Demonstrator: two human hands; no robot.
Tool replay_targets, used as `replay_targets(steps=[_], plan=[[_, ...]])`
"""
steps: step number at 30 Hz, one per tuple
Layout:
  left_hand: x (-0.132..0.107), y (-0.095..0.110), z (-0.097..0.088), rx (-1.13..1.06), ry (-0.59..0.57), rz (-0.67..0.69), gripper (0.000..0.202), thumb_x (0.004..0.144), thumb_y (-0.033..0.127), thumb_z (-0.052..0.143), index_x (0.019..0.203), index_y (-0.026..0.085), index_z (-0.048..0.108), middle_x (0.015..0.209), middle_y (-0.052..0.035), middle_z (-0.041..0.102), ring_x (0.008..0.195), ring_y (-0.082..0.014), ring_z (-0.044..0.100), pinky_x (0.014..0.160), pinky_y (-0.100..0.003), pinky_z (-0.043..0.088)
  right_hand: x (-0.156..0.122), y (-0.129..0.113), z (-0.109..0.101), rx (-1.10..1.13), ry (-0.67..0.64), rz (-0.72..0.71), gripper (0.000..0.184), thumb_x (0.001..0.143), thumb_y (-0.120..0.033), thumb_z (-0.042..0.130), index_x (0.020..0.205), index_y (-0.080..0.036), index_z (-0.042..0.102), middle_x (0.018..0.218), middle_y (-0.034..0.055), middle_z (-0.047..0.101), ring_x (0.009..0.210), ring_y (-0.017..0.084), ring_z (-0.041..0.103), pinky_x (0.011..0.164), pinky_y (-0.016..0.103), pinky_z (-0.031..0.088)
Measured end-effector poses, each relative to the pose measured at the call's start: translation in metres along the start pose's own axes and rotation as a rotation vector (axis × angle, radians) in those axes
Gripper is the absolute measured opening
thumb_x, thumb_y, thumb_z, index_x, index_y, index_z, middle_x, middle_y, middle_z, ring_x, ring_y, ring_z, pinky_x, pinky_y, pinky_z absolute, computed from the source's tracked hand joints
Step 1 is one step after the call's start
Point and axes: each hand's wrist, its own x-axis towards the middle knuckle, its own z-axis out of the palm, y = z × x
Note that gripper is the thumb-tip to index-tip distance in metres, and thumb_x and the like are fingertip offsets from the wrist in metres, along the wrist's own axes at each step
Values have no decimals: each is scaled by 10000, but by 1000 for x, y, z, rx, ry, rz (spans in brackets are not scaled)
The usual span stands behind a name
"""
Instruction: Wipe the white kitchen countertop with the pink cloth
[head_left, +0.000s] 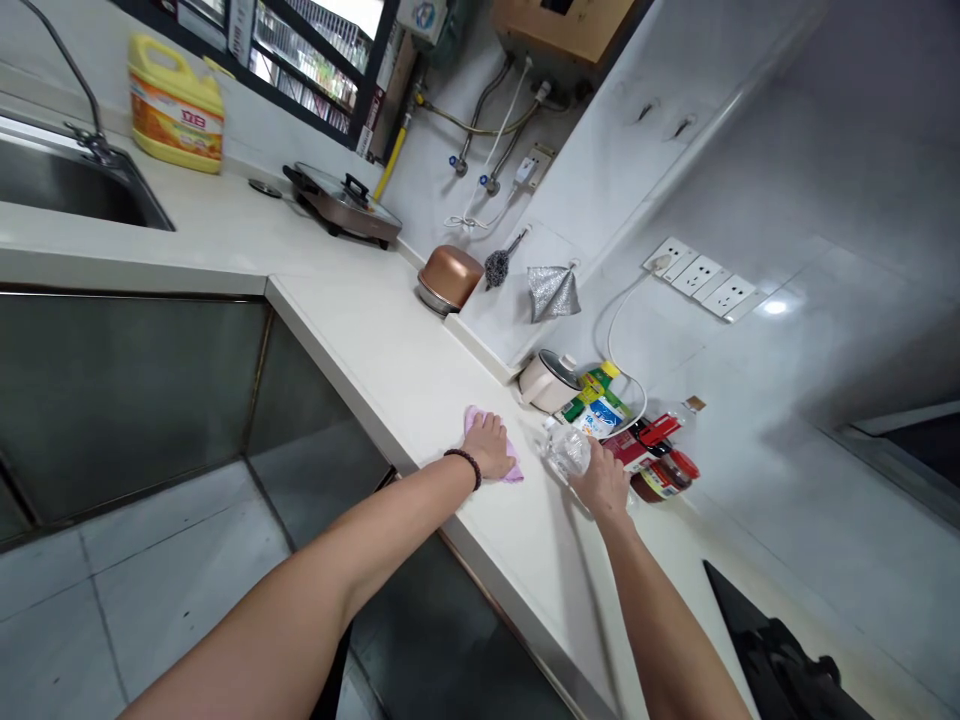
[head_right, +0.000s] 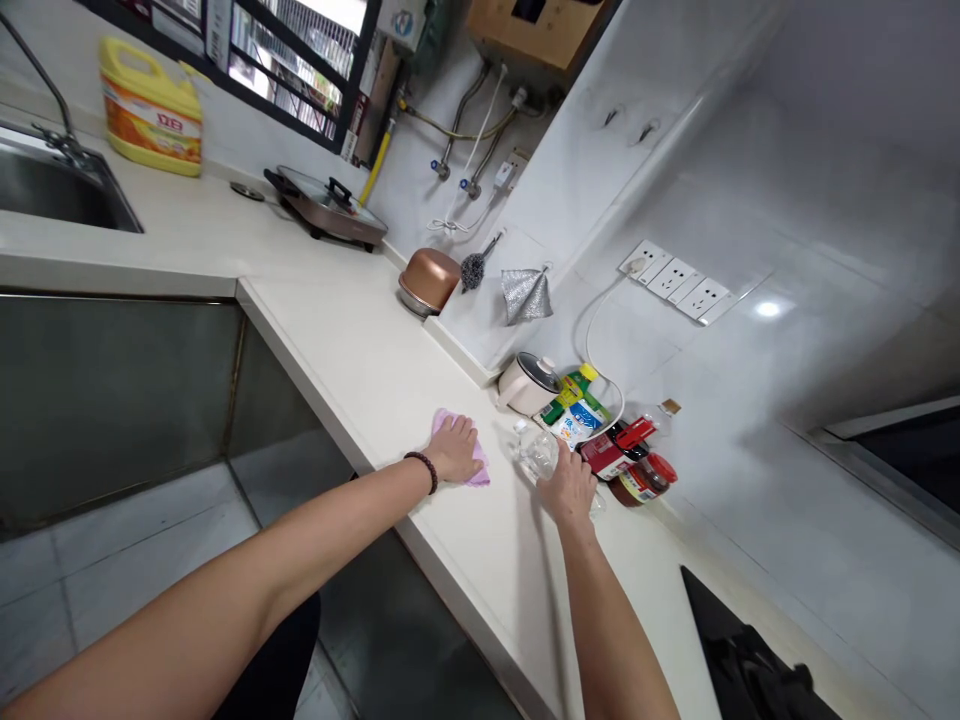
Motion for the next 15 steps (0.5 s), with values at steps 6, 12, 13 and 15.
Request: replay_targets(steps=[6, 12, 13, 15], plan=[[2, 0, -1, 64, -19, -16, 798, 864, 584, 435, 1494, 95, 408, 1605, -196, 280, 1498, -361, 129, 1196, -543, 5, -17, 41, -10, 364, 146, 189, 859, 619, -445, 760, 1393, -196, 482, 1267, 145, 615, 1122, 363, 585, 967, 513, 455], [4, 1, -2, 71, -50, -51, 818, 861, 575, 451, 1497, 63, 398, 1613, -225, 237, 1505, -402, 85, 1186, -568, -12, -69, 115, -5, 839, 410, 651, 994, 592, -550, 811, 1406, -173, 383, 1245, 137, 607, 1042, 295, 646, 880, 460, 557], [4, 1, -2, 75, -49, -51, 806, 864, 570, 444, 1495, 70, 399, 1610, -225, 247, 1504, -403, 91, 1184, -571, -11, -78, 127, -4, 859, 450, 666, 998, 583, -557, 817, 1398, -180, 382, 1259, 132, 595, 1079, 297, 634, 901, 466, 553], [4, 2, -2, 92, -49, -46, 786, 870, 562, 432, 1490, 81, 401, 1600, -226, 271, 1499, -401, 115, 1182, -572, 5, -93, 148, -5, 828, 508, 683, 1004, 564, -570, 828, 1388, -196, 394, 1276, 122, 578, 1160, 319, 596, 959, 496, 526]])
